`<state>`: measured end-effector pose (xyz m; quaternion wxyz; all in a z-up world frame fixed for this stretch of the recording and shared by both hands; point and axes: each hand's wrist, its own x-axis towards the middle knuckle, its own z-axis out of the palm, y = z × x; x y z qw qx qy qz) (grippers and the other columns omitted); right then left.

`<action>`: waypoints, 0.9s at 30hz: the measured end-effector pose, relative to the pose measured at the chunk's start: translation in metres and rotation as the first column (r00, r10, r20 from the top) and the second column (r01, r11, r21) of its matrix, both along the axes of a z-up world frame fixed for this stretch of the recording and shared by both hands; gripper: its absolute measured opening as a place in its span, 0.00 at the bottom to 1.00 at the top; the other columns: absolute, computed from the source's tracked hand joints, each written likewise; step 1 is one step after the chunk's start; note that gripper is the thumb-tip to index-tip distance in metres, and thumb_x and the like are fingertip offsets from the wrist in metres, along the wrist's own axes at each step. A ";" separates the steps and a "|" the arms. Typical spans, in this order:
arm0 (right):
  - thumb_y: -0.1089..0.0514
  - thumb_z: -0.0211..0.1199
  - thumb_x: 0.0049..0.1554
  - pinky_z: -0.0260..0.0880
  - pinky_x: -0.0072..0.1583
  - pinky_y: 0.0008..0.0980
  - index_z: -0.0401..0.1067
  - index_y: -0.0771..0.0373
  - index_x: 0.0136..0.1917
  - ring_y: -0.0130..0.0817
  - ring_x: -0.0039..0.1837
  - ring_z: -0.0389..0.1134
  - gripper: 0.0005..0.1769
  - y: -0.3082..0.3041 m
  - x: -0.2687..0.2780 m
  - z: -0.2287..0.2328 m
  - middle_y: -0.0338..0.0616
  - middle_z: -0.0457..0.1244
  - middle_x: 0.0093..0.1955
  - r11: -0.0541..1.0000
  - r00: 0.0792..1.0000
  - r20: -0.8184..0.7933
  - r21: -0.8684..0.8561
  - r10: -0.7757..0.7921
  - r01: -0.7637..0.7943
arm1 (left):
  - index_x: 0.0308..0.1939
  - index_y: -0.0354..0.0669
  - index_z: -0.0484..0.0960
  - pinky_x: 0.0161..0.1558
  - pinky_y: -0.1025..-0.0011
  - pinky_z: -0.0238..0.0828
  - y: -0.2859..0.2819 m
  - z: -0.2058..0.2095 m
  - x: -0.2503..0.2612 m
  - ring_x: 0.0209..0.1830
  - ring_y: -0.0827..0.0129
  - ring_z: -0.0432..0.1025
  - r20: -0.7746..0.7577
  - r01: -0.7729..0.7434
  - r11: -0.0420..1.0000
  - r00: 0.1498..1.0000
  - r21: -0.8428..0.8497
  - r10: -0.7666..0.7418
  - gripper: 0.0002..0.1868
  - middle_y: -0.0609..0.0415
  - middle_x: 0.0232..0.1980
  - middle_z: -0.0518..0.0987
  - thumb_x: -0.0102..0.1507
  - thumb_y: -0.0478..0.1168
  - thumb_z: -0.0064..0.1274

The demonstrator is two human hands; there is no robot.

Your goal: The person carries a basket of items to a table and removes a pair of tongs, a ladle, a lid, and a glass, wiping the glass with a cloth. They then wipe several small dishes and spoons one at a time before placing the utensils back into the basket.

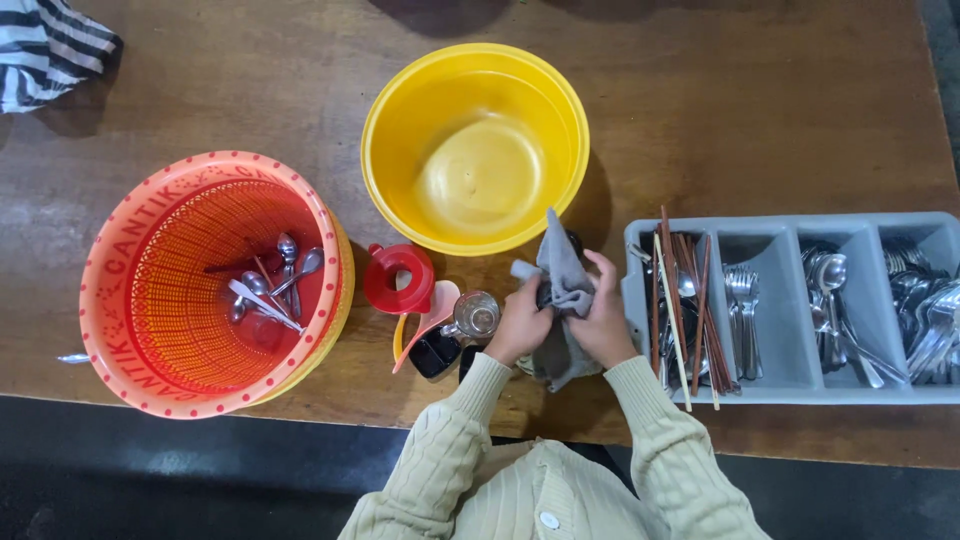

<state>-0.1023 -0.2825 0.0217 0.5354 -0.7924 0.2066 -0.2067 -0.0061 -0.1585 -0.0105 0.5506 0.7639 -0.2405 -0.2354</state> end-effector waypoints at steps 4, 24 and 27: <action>0.67 0.69 0.46 0.73 0.55 0.43 0.70 0.65 0.58 0.52 0.56 0.72 0.25 -0.008 0.006 -0.007 0.56 0.70 0.52 0.946 0.987 -0.114 -0.315 -0.110 0.069 | 0.55 0.37 0.76 0.48 0.63 0.73 0.004 0.021 0.000 0.47 0.44 0.78 0.112 -0.117 0.991 0.986 -0.066 0.124 0.19 0.36 0.45 0.82 0.59 0.28 0.52; 0.67 0.55 0.59 0.73 0.61 0.37 0.58 0.58 0.71 0.37 0.60 0.70 0.27 -0.001 -0.001 -0.047 0.49 0.64 0.63 0.491 0.948 -0.054 0.846 -0.312 0.210 | 0.55 0.40 0.70 0.60 0.69 0.72 -0.020 0.032 0.001 0.57 0.67 0.75 -0.303 -0.219 0.789 0.952 -0.574 0.044 0.26 0.53 0.53 0.78 0.58 0.30 0.67; 0.67 0.54 0.58 0.73 0.61 0.39 0.48 0.51 0.77 0.37 0.61 0.70 0.37 0.004 -0.004 -0.016 0.50 0.62 0.65 0.439 0.925 -0.111 0.855 -0.364 0.276 | 0.54 0.40 0.71 0.60 0.70 0.73 -0.012 0.045 0.001 0.57 0.68 0.77 -0.244 -0.120 0.818 0.970 -0.562 -0.025 0.28 0.52 0.52 0.82 0.55 0.30 0.69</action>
